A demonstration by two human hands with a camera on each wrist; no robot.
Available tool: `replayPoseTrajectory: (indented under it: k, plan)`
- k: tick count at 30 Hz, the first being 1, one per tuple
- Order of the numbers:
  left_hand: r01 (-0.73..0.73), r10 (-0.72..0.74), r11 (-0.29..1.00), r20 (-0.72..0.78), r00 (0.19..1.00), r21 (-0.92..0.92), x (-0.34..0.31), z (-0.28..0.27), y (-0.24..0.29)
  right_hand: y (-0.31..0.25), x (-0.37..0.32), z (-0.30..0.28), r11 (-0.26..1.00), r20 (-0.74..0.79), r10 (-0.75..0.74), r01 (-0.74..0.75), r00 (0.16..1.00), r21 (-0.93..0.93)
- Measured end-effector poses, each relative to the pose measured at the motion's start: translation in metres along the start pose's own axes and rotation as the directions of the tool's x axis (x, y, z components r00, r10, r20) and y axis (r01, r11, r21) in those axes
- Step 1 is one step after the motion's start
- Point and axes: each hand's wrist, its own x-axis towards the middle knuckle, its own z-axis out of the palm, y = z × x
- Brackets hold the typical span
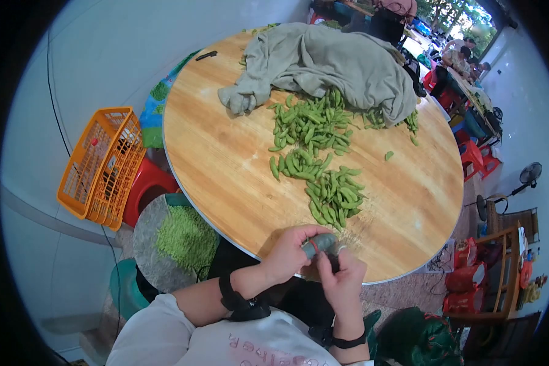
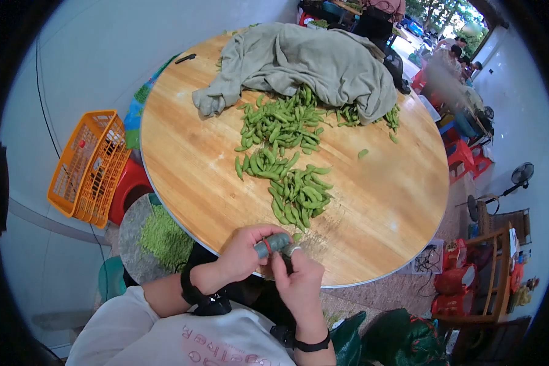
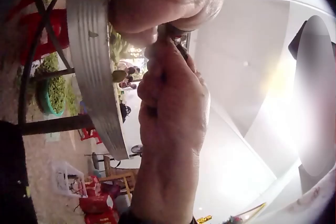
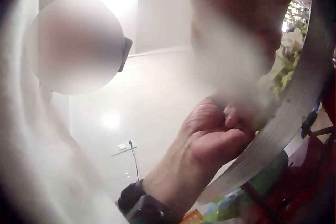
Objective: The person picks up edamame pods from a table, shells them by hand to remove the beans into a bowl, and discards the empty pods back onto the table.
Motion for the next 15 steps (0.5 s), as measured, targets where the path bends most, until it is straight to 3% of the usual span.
replayPoseTrajectory:
  k: [2,5,7,9,10,11,13,15]
  plan:
    - [0.055,-0.051,0.995,0.051,0.997,-0.082,0.001,-0.004,0.000,0.006,-0.002,0.000,0.932,0.077,0.219,-0.232,0.973,0.279]
    - [0.025,-0.024,0.999,0.051,0.998,-0.022,-0.004,-0.007,0.002,0.005,-0.001,-0.009,0.858,0.204,0.230,-0.297,0.952,0.420]
    - [0.065,-0.066,0.998,0.029,0.997,0.014,-0.004,-0.015,0.012,0.018,0.000,-0.015,0.843,0.137,0.250,-0.285,0.959,0.457]
    - [-0.069,0.075,0.996,-0.111,0.991,0.056,-0.002,-0.022,0.021,0.024,0.008,-0.025,0.940,-0.017,0.242,-0.231,0.970,0.250]
    - [-0.050,0.042,0.996,-0.112,0.993,-0.073,0.001,-0.026,0.026,0.021,0.013,-0.029,0.972,-0.002,0.216,-0.215,0.976,0.098]
    - [-0.042,0.034,0.996,-0.112,0.993,-0.072,0.002,-0.031,0.030,0.022,0.018,-0.027,0.970,-0.002,0.223,-0.222,0.975,0.099]
    - [-0.083,0.084,0.986,0.004,0.996,-0.146,0.004,-0.037,0.034,0.023,0.023,-0.023,0.920,0.164,0.088,-0.017,0.982,-0.392]
    - [-0.055,0.058,0.988,0.014,0.998,-0.145,0.000,-0.033,0.041,0.020,0.026,-0.019,0.919,0.162,0.076,-0.006,0.984,-0.395]
